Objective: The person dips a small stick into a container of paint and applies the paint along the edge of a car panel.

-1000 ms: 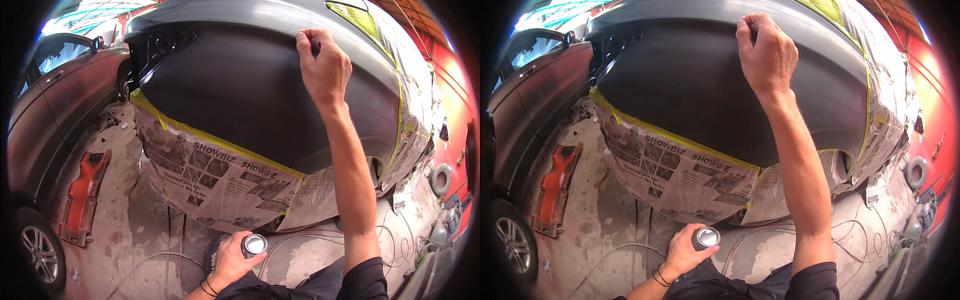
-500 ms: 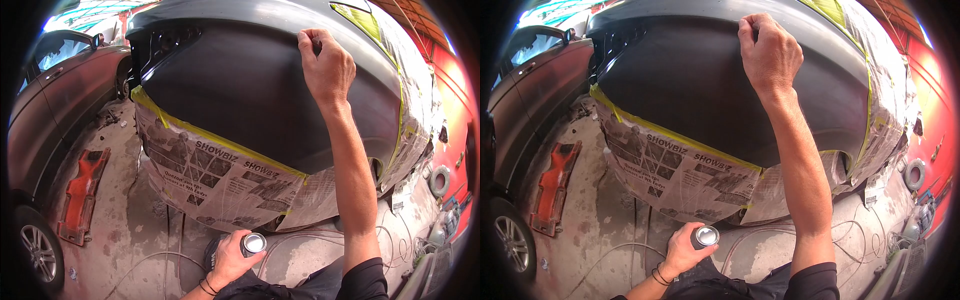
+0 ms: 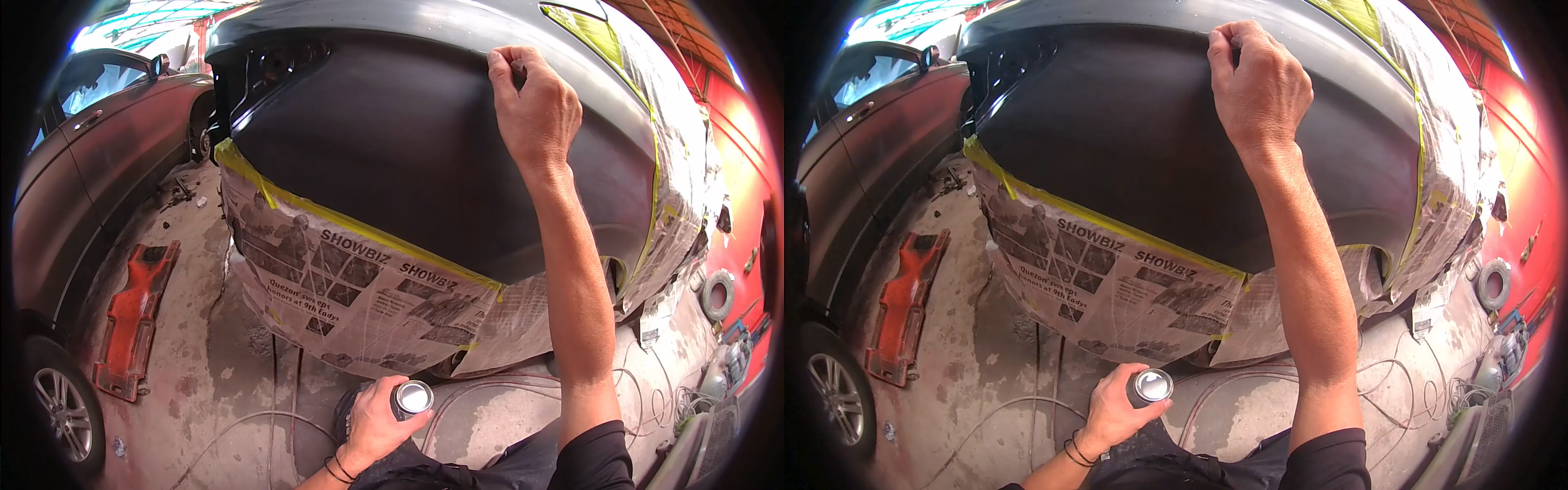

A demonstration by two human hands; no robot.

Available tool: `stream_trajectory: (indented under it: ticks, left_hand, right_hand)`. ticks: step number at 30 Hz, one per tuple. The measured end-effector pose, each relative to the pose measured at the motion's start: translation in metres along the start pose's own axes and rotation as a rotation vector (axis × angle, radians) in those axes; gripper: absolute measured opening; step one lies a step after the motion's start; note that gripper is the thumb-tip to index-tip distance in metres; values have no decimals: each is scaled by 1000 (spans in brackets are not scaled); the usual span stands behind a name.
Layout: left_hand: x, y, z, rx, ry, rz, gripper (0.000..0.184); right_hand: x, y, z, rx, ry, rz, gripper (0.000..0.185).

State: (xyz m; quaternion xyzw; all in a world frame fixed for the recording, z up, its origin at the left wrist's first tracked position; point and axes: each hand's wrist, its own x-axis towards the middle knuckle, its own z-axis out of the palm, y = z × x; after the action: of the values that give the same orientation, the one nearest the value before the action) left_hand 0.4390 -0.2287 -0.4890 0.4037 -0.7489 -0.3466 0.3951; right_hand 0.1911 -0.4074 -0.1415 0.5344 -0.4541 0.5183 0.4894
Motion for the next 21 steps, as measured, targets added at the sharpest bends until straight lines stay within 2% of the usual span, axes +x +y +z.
stream_trajectory:
  ticks: [15,21]
  left_hand:
    - [-7,-4,-2,-13,24,-2,71]
    - [-8,-4,-1,-15,19,15,70]
  right_hand:
    - [-10,7,-23,145,46,76,22]
    - [-45,19,-56,306,-26,324,22]
